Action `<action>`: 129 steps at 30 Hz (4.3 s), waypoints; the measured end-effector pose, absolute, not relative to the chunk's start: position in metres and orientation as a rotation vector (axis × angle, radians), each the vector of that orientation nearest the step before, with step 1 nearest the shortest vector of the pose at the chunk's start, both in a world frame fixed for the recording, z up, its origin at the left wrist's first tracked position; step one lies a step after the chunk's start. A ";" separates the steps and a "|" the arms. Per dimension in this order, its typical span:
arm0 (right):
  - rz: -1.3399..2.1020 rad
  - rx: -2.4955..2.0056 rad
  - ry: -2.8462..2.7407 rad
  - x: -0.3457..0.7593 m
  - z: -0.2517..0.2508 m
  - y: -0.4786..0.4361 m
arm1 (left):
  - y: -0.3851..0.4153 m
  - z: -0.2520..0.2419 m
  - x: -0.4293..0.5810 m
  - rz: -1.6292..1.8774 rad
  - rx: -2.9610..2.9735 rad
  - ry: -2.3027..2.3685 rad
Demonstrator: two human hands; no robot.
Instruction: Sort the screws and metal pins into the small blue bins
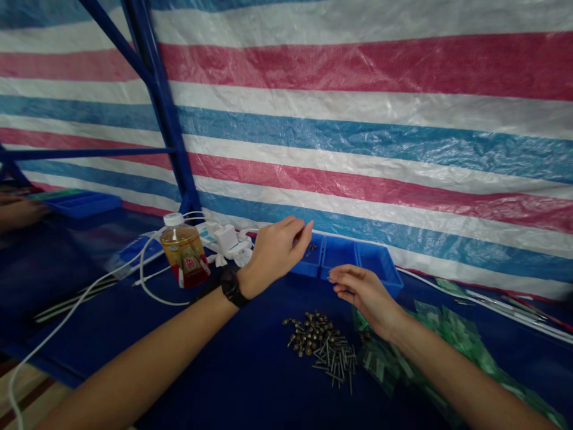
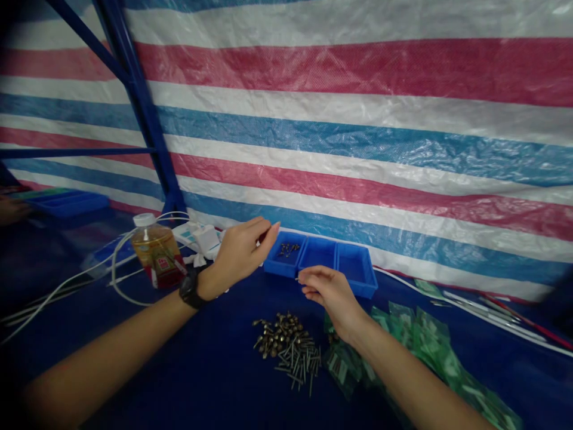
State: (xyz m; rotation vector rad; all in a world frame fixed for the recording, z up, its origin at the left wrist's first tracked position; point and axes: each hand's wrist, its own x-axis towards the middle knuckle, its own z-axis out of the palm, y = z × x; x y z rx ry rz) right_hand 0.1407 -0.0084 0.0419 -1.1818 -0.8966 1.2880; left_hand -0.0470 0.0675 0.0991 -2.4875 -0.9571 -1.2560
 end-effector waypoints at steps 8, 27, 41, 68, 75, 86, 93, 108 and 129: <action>1.410 -1.032 -0.985 0.134 0.043 -0.014 | 0.033 0.061 -0.062 -0.793 -2.867 -0.579; 1.302 -1.238 -1.185 0.146 0.029 -0.004 | 0.095 0.150 -0.051 -1.475 -2.491 -0.879; 0.755 -1.356 -2.130 0.141 0.008 -0.009 | 0.069 0.039 -0.086 -0.815 -2.680 -0.792; 1.397 -1.192 -1.238 0.131 0.027 -0.012 | 0.042 0.026 -0.071 -0.768 -3.040 -0.539; 1.289 -1.156 -1.234 0.126 0.026 -0.013 | 0.042 0.025 -0.070 -0.865 -3.039 -0.563; 1.134 -1.228 -1.393 0.141 0.022 -0.002 | 0.064 0.031 -0.066 -1.223 -2.805 -0.881; 0.867 -1.313 -1.739 0.151 0.008 0.002 | 0.097 0.114 -0.053 -1.767 -2.392 -1.061; 0.654 -1.393 -2.034 0.147 0.000 0.000 | 0.071 0.006 -0.065 -0.850 -2.827 -0.905; 0.582 -1.443 -2.100 0.143 0.003 -0.003 | 0.056 0.022 -0.069 -0.530 -3.096 -0.658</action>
